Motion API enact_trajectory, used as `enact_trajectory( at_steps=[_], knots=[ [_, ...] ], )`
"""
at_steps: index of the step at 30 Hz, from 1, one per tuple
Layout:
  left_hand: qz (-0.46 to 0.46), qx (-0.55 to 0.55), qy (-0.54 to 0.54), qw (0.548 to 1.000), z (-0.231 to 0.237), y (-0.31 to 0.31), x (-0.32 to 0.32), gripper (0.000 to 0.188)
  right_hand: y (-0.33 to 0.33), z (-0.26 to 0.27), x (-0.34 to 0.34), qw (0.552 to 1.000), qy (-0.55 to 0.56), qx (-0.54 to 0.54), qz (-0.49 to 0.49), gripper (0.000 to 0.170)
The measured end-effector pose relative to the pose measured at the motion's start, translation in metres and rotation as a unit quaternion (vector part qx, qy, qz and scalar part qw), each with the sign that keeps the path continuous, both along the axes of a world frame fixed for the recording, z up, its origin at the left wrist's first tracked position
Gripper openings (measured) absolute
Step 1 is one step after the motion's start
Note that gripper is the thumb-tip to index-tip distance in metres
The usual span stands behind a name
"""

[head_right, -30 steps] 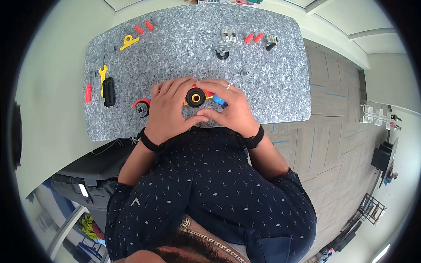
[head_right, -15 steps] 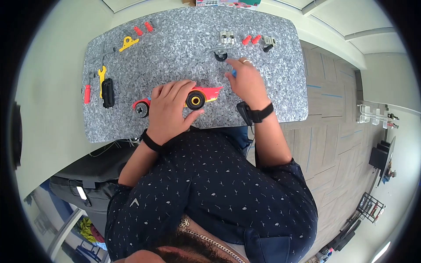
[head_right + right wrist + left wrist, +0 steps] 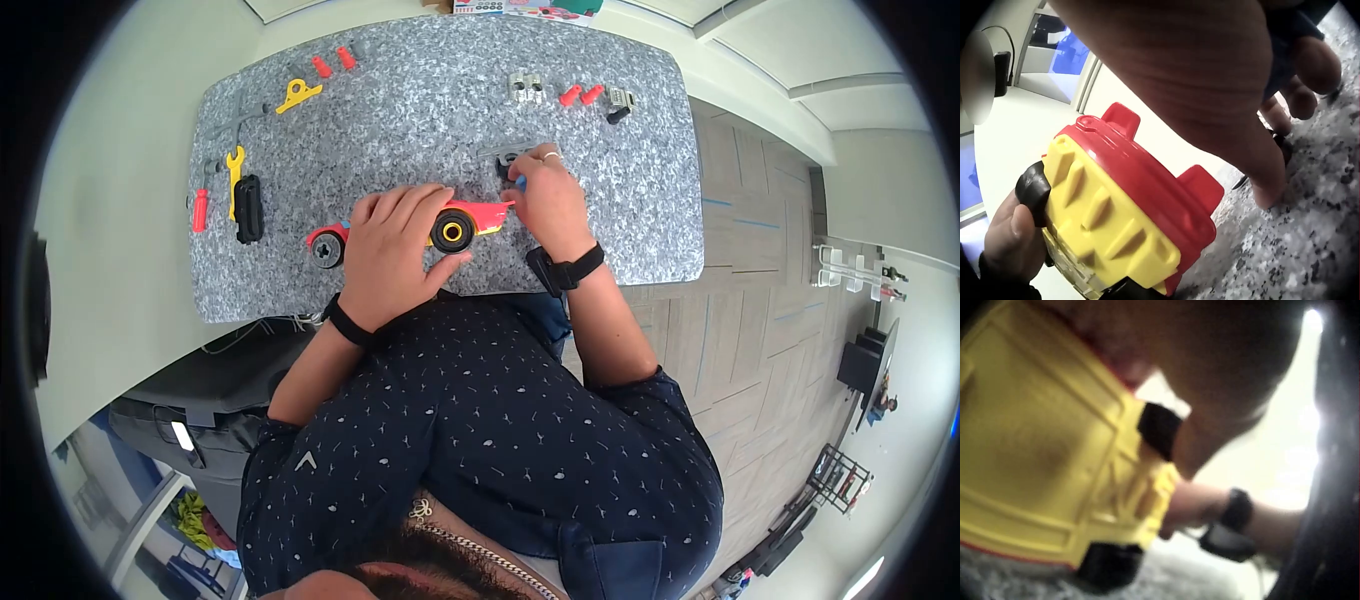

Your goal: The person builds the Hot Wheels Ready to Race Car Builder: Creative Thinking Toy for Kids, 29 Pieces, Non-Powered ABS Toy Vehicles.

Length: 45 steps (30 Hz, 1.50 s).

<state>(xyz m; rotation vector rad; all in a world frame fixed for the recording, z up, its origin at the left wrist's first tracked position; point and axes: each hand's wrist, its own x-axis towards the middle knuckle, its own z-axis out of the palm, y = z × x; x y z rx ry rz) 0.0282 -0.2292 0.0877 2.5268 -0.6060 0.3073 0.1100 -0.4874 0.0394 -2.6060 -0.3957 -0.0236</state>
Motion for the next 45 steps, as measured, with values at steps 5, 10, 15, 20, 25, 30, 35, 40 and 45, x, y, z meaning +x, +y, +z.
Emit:
enact_trajectory(
  at_steps=[5, 10, 15, 20, 25, 30, 35, 40, 45],
  knots=[
    [0.0, 0.001, -0.001, 1.0, 0.0, 0.0, 0.0, 0.072, 0.007, -0.005, -0.003, 0.999, -0.041, 0.014, -0.006, 0.037],
    [0.001, 0.001, -0.007, 1.0, 0.0, 0.0, -0.001, 0.072, 0.013, -0.012, 0.005, 0.999, -0.037, -0.004, -0.03, 0.041],
    [0.004, 0.006, -0.003, 1.0, 0.0, 0.001, -0.002, 0.073, 0.007, -0.01, 0.008, 0.997, -0.078, 0.024, -0.001, 0.031],
    [0.001, -0.004, -0.004, 1.0, 0.0, 0.0, -0.002, 0.071, -0.007, -0.01, 0.008, 0.997, -0.024, 0.073, -0.025, 0.028],
    [0.005, -0.001, -0.002, 1.0, 0.0, 0.001, -0.002, 0.073, -0.011, 0.021, 0.001, 0.963, 0.078, 0.247, -0.069, 0.024],
    [0.0, -0.015, 0.004, 1.0, 0.003, 0.001, -0.002, 0.075, -0.002, 0.09, -0.02, 0.896, 0.163, 0.409, -0.052, 0.018],
    [-0.003, -0.014, -0.002, 1.0, 0.001, 0.001, -0.001, 0.073, 0.026, 0.09, -0.034, 0.943, 0.02, 0.29, 0.163, 0.025],
    [0.0, -0.051, 0.008, 0.999, -0.001, 0.002, -0.001, 0.087, 0.051, 0.074, -0.047, 0.971, 0.008, 0.204, 0.125, 0.024],
    [-0.009, -0.078, 0.009, 0.997, -0.001, 0.005, 0.0, 0.097, 0.048, 0.078, -0.043, 0.974, 0.007, 0.184, 0.133, 0.023]
  ],
)
